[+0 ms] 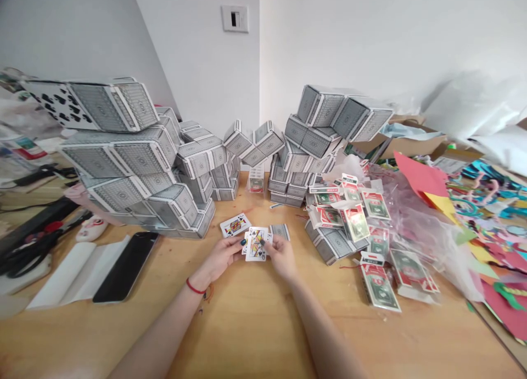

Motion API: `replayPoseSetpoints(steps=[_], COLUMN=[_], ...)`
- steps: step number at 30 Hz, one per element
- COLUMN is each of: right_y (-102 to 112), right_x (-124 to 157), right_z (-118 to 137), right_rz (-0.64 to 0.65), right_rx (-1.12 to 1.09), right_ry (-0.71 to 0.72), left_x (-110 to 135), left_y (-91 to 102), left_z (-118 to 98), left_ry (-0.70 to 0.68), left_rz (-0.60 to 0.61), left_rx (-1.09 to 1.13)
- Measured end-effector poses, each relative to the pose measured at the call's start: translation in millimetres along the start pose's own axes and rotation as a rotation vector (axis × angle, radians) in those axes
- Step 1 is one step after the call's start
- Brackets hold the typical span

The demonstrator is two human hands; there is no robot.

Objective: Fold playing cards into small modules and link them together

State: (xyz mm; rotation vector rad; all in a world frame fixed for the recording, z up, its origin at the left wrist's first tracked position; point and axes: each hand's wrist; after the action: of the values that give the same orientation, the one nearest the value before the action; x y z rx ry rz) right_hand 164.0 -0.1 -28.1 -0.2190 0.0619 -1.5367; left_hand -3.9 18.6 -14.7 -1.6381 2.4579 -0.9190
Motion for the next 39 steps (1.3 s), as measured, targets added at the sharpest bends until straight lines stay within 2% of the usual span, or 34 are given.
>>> replayPoseSetpoints(steps=[8, 17, 25, 28, 32, 34, 39], right_y=[-5, -7, -7, -9, -12, -12, -12], right_x=[3, 3, 3, 3, 5, 6, 7], right_z=[0, 4, 2, 1, -2, -3, -1], right_rz=[0.006, 0.043, 0.018, 0.014, 0.007, 0.003, 0.037], right_rx=[0.027, -0.031, -0.066, -0.076, -0.075, -0.076, -0.098], right_ry=[-0.014, -0.035, -0.07, -0.073, -0.085, -0.086, -0.082], left_x=[-2, -4, -3, -5, -5, -3, 0], left_y=[-7.0, -7.8, -12.4, -12.9, -14.1, -15.2, -16.9], left_z=[2, 6, 7, 12, 21, 23, 22], left_ry=[-0.021, -0.041, -0.066, -0.156, -0.384, -0.457, -0.453], left_rz=[-0.093, -0.266, -0.328, -0.359, -0.454, -0.442, -0.395], left_rx=[-0.067, -0.086, -0.128, -0.254, -0.534, -0.628, -0.799])
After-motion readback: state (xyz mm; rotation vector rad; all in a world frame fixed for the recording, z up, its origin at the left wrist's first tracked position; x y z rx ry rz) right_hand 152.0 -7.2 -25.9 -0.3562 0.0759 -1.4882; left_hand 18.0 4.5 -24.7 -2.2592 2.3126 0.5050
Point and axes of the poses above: each hand's wrist, its own x-axis away from the middle knuckle, its own y-axis out of the back of the hand, z = x × y, and after that the axes turned 2 degrees about x, right-handed
